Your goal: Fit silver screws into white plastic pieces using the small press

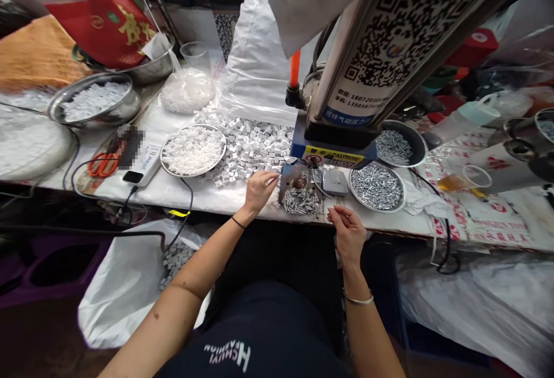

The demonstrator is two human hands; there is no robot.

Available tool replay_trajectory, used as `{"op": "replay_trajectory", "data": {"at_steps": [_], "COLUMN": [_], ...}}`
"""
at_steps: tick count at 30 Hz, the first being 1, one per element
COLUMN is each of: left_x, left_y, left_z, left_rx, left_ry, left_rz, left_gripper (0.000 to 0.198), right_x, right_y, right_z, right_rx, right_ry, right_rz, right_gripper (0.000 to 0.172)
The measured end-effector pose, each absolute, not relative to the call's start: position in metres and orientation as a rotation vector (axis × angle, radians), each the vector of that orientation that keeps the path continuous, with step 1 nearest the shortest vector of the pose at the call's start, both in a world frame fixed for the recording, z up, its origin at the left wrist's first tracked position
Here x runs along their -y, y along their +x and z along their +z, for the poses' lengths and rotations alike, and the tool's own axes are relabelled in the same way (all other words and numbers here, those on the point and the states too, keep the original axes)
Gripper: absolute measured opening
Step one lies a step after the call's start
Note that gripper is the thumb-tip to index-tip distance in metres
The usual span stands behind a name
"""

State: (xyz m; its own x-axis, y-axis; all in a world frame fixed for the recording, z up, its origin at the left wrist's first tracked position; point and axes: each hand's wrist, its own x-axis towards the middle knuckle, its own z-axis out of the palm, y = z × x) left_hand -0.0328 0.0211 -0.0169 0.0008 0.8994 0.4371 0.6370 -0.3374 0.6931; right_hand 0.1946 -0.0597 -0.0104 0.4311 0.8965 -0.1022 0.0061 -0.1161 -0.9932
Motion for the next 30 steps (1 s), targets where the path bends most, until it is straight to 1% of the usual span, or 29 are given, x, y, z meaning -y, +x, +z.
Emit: {"op": "replay_trajectory", "data": {"at_steps": [1,3,8,11,15,17,19,22,25,27,30], "left_x": [-0.024,-0.03,-0.046,-0.053,-0.058,-0.058,-0.057,-0.054,-0.052,-0.051,-0.049], "left_y": [-0.025,-0.01,0.008,0.003,-0.002,-0.005,-0.013,-0.033,-0.05,-0.055,-0.055], "left_z": [-0.01,0.0,0.007,0.007,0.013,0.014,0.012,-0.001,-0.019,-0.029,-0.035], "left_rx": [-1.483,-1.294,-1.192,-1.103,-1.01,-0.985,-1.014,-1.284,-1.567,-1.625,-1.627], "left_ry": [1.923,1.878,2.085,2.161,2.149,2.089,1.995,1.964,2.198,2.351,2.447], "left_rz": [1.328,1.365,1.228,1.133,0.961,0.939,0.995,1.025,0.746,0.553,0.455], "left_gripper": [0.015,0.014,0.011,0.013,0.017,0.017,0.02,0.022,0.018,0.018,0.018], "right_x": [0.059,0.058,0.059,0.063,0.064,0.062,0.062,0.064,0.068,0.07,0.07], "right_y": [0.193,0.188,0.185,0.189,0.188,0.186,0.185,0.185,0.183,0.18,0.172], "right_z": [-0.01,-0.008,-0.005,-0.007,-0.009,-0.008,-0.006,-0.003,0.001,0.002,0.004], "right_rx": [0.835,0.835,0.876,0.891,0.887,0.852,0.827,0.848,0.886,0.899,0.926], "right_ry": [-1.482,-1.459,-1.438,-1.455,-1.458,-1.441,-1.424,-1.405,-1.387,-1.377,-1.387], "right_rz": [0.941,0.95,0.949,0.995,1.036,1.044,1.044,1.061,1.119,1.148,1.15], "right_gripper": [0.03,0.029,0.027,0.026,0.028,0.029,0.03,0.028,0.027,0.027,0.027]}}
